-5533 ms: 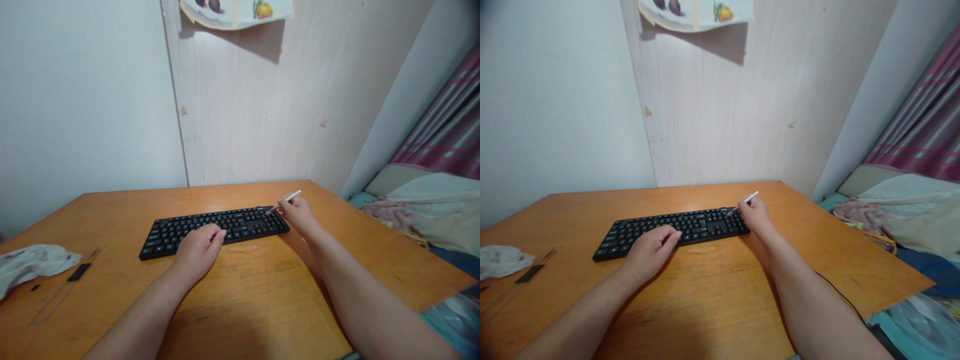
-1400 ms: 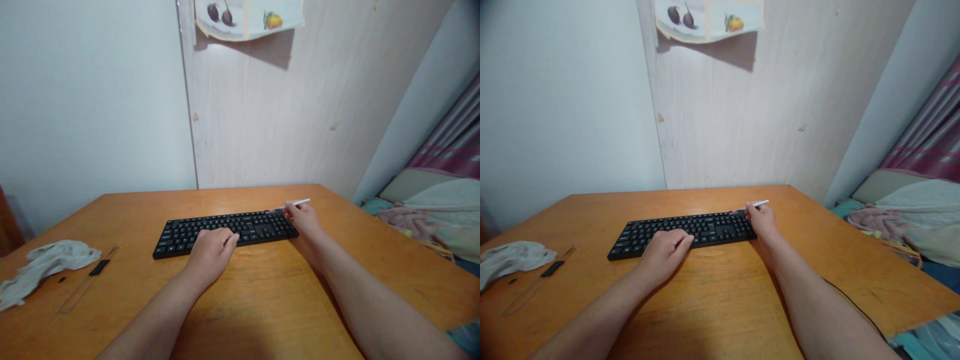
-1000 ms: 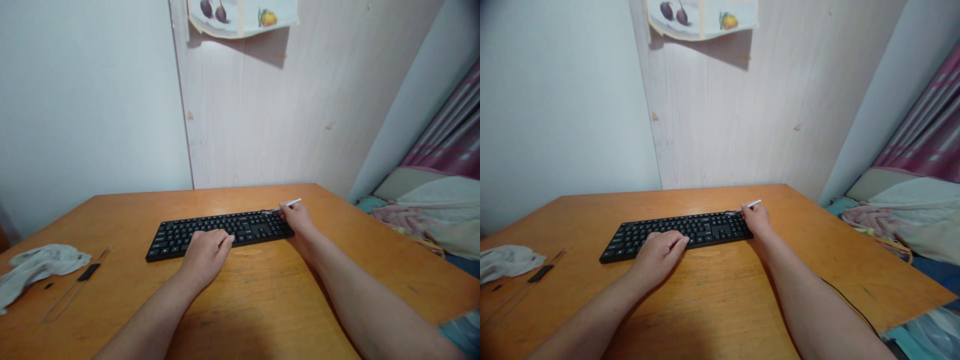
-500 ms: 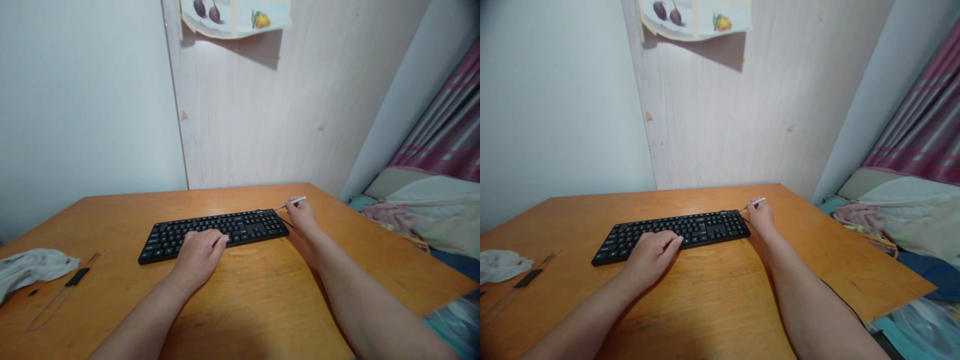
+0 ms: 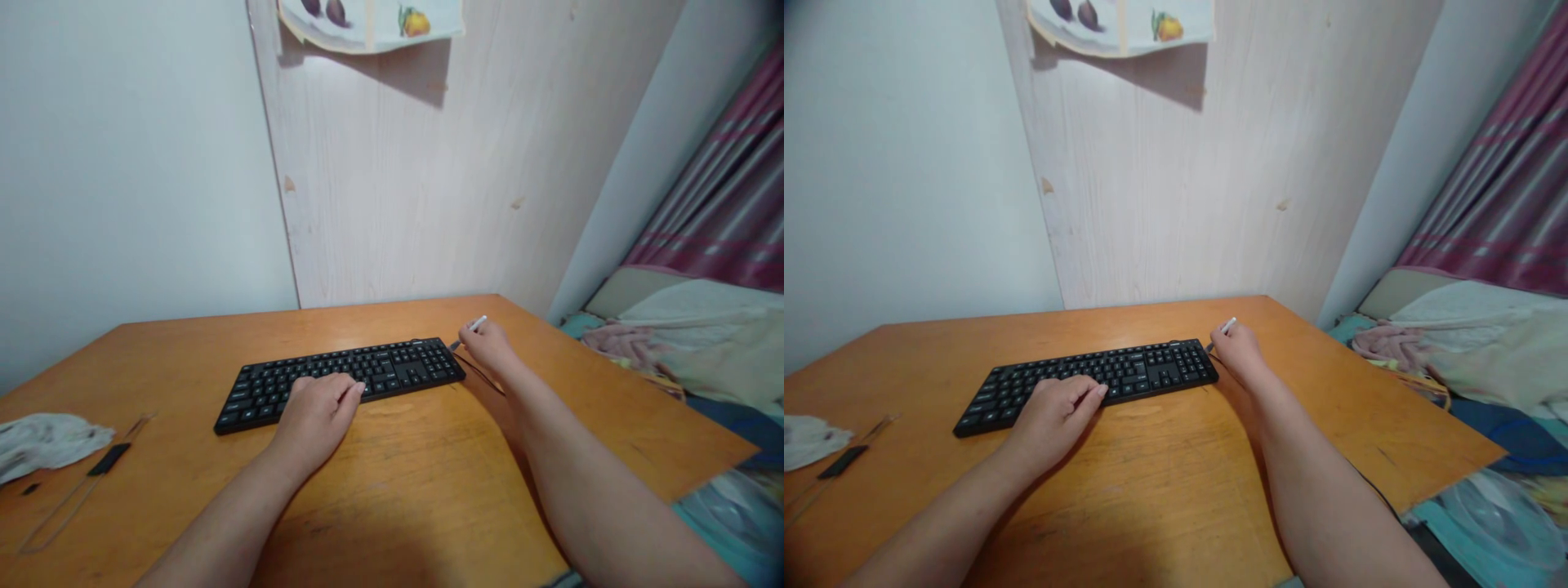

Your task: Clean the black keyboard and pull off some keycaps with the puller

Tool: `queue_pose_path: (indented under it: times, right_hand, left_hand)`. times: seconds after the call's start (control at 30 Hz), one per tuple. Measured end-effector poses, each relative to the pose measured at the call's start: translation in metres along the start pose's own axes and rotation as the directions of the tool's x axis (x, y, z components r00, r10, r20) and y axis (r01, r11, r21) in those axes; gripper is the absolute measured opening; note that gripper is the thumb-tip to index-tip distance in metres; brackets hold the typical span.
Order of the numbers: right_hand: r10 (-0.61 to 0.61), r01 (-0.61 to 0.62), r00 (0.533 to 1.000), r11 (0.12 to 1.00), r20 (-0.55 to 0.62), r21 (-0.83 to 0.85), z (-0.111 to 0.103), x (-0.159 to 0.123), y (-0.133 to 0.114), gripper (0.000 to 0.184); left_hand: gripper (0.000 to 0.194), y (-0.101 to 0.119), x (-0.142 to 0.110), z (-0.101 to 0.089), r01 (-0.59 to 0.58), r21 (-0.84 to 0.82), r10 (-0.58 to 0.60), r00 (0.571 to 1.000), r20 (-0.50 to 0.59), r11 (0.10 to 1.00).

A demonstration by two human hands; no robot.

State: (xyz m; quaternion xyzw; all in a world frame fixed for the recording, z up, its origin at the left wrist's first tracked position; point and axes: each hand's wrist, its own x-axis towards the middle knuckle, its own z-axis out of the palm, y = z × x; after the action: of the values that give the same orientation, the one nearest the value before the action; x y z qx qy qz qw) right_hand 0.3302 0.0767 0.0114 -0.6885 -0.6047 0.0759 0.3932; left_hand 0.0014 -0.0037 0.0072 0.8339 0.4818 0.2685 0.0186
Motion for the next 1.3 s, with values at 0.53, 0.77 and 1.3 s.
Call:
queue_pose_path:
  times: [0.53,0.77,1.3]
  right_hand:
    - [0.015,0.027,0.985,0.971,0.174,-0.238,-0.028,-0.004,-0.015,0.024]
    - [-0.061,0.069,0.997,0.984,0.056,-0.162,-0.030,-0.004,-0.016,0.027]
    - [-0.161,0.161,0.982,0.987,0.093,0.016,0.010,-0.005,-0.003,0.021]
  left_hand:
    - [0.039,0.001,0.001,-0.001,0.016,0.014,-0.016,0.999,0.030,1.000]
    - [0.040,-0.001,0.000,0.001,0.005,0.005,-0.006,1.000,0.023,1.000]
    - [0.040,0.002,0.001,-0.001,0.016,-0.002,-0.016,0.999,0.029,1.000]
